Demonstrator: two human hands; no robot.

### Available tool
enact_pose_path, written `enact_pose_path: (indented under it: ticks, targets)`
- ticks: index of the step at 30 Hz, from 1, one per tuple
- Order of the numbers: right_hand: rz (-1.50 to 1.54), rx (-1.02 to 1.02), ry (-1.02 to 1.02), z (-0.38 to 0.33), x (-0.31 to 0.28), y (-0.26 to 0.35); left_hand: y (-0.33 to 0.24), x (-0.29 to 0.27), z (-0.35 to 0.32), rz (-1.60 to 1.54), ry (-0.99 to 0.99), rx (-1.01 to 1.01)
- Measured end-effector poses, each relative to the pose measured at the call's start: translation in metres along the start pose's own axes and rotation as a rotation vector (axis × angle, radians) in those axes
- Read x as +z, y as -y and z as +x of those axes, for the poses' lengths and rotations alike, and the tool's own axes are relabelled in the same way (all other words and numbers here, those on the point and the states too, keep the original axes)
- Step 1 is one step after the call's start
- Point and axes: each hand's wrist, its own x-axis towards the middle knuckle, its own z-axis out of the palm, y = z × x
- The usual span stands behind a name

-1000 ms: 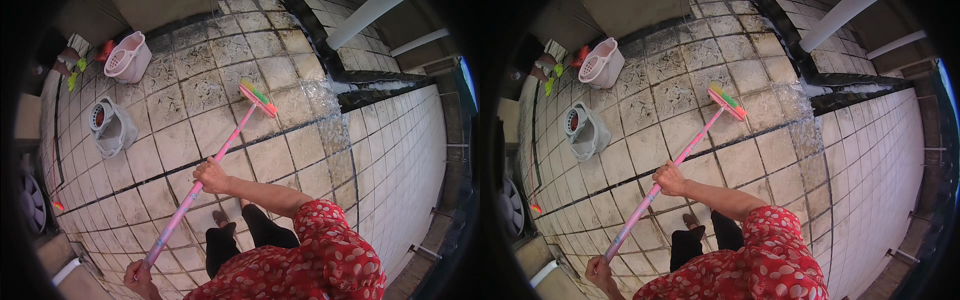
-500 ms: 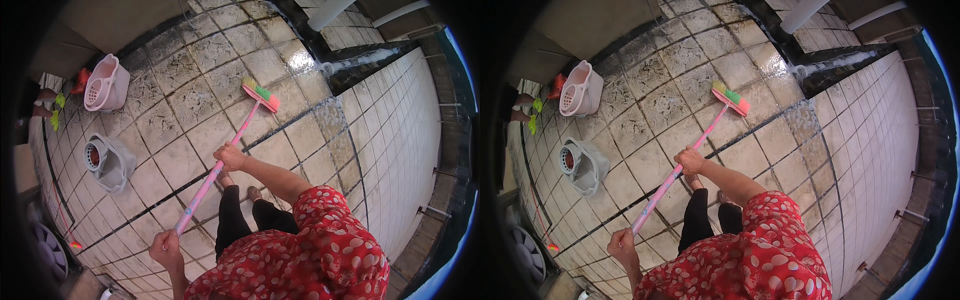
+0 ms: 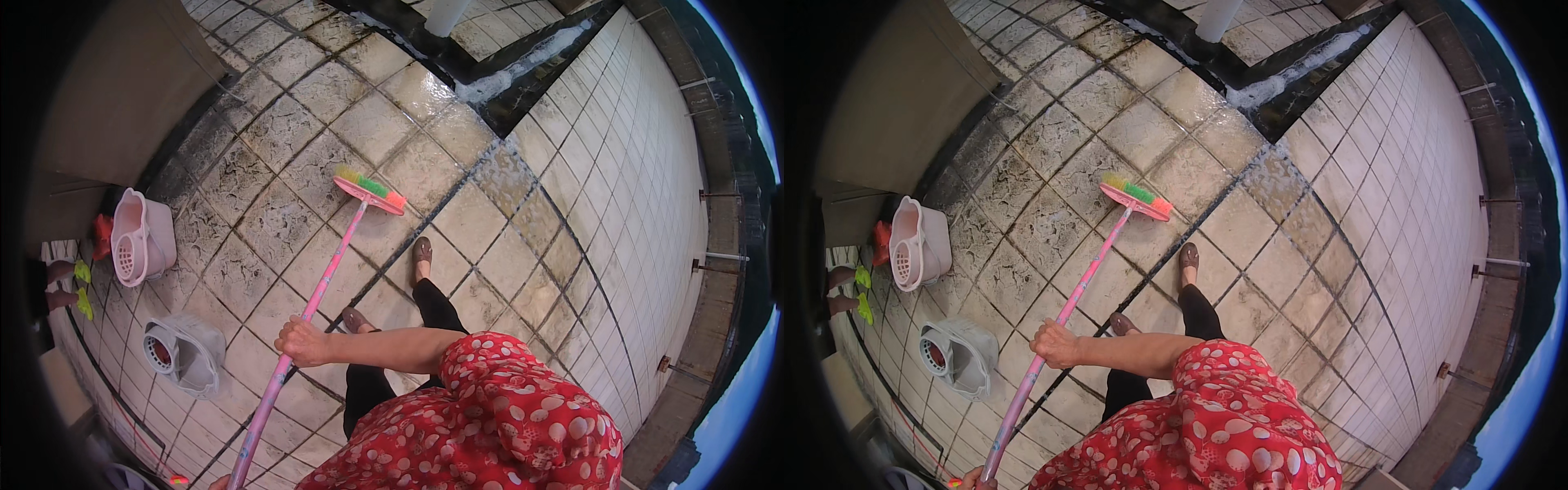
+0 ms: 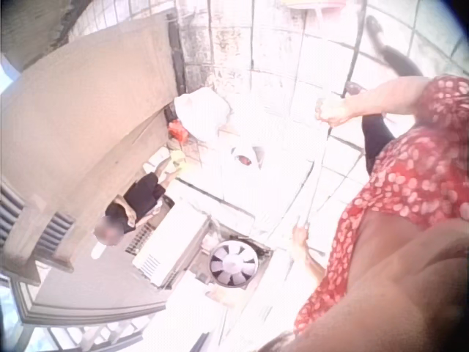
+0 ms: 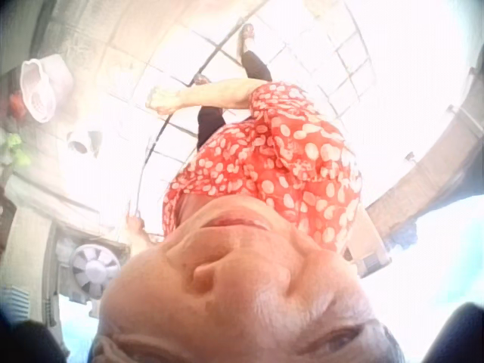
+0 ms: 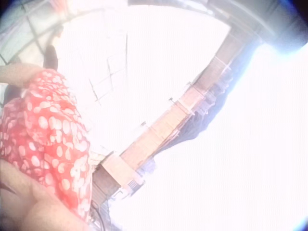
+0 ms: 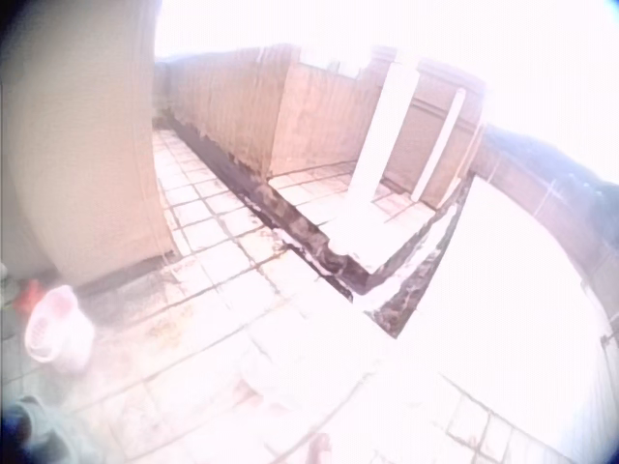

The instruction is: The person cleans a tiled floor using a red squeegee and a pink broom. They move a pink bucket with a strainer to pour water onto the floor, then use the broom to scrub the tiles and the squeegee to push the water toward a drain.

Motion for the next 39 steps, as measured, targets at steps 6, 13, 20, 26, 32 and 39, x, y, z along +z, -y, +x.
enact_pose_path:
  ticks: [6,13,20,26,32,39]
  targets:
    - [0.18,-0.024,0.179,-0.036,-0.024,-0.058,-0.022,0.048,-0.023,-0.045,-0.045,-0.377]
    - [-0.144,0.27,0.143,-0.134,-0.188,-0.338,-0.15,0.347,0.037,-0.05,0.331,0.302]
    - [-0.387,0.598,-0.135,-0.247,-0.366,-0.406,-0.312,0.484,0.011,0.088,0.662,0.751]
    - [-0.372,1.082,-0.315,-0.35,-0.352,-0.304,-0.384,0.509,0.012,0.248,0.98,0.779]
    - [-0.2,1.551,-0.457,-0.451,-0.288,-0.265,-0.396,0.635,-0.04,0.531,1.32,1.166]
    - [-0.133,1.606,-0.505,-0.448,-0.234,-0.313,-0.422,0.671,-0.024,0.547,1.398,1.356]
